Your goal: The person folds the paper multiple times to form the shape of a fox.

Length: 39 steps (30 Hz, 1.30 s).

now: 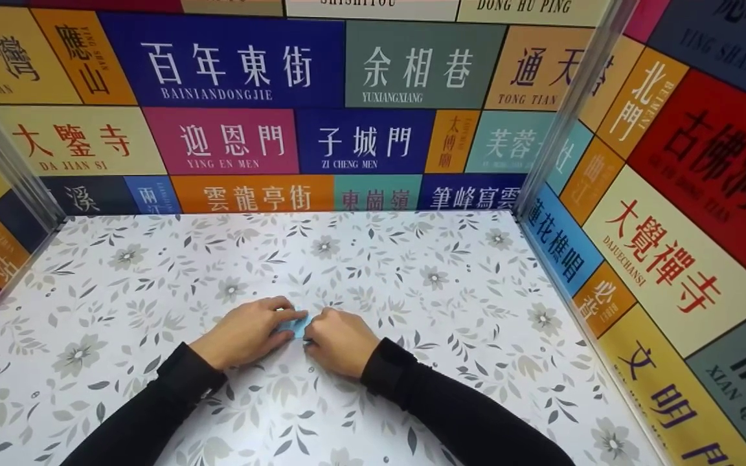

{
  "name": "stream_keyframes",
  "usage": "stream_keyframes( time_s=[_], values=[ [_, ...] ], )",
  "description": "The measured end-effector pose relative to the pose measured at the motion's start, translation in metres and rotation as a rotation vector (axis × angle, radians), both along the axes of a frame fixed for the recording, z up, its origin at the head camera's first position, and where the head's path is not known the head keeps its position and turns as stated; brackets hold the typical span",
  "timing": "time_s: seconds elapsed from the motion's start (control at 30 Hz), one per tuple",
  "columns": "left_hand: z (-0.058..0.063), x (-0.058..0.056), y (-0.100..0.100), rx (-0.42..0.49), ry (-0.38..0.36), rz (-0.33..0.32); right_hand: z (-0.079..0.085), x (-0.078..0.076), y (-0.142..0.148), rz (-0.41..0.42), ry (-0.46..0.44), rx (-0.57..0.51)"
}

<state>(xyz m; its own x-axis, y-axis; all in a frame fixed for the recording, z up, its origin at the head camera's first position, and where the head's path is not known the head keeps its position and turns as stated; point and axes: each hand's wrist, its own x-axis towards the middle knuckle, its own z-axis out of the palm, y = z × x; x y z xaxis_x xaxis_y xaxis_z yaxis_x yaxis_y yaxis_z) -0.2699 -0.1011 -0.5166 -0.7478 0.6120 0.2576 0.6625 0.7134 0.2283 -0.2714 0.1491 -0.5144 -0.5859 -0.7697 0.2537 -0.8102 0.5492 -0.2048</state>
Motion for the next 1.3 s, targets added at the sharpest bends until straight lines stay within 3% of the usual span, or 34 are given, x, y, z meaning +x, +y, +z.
stream_keyframes(
  time_s=[0.43,0.67,0.87,1.0,1.1,1.3],
  values=[
    [-0.003,0.002,0.006,-0.075,0.069,-0.003,0.002,0.004,0.001,0.043,0.002,0.01],
    [-0.003,0.006,0.009,-0.075,0.042,0.03,0.002,0.005,0.003,0.069,-0.008,0.033],
    [-0.003,0.007,0.011,-0.072,0.055,0.028,0.007,0.004,0.006,0.112,-0.055,0.014],
    [-0.003,0.005,0.012,-0.072,0.081,0.023,0.017,-0.001,0.008,0.138,-0.143,-0.028],
    [-0.003,0.004,0.012,-0.07,0.096,0.017,0.025,-0.008,0.009,0.106,-0.218,-0.069],
    [-0.002,0.004,0.012,-0.076,0.104,0.02,0.041,-0.033,0.011,-0.091,-0.289,-0.102]
  ],
)
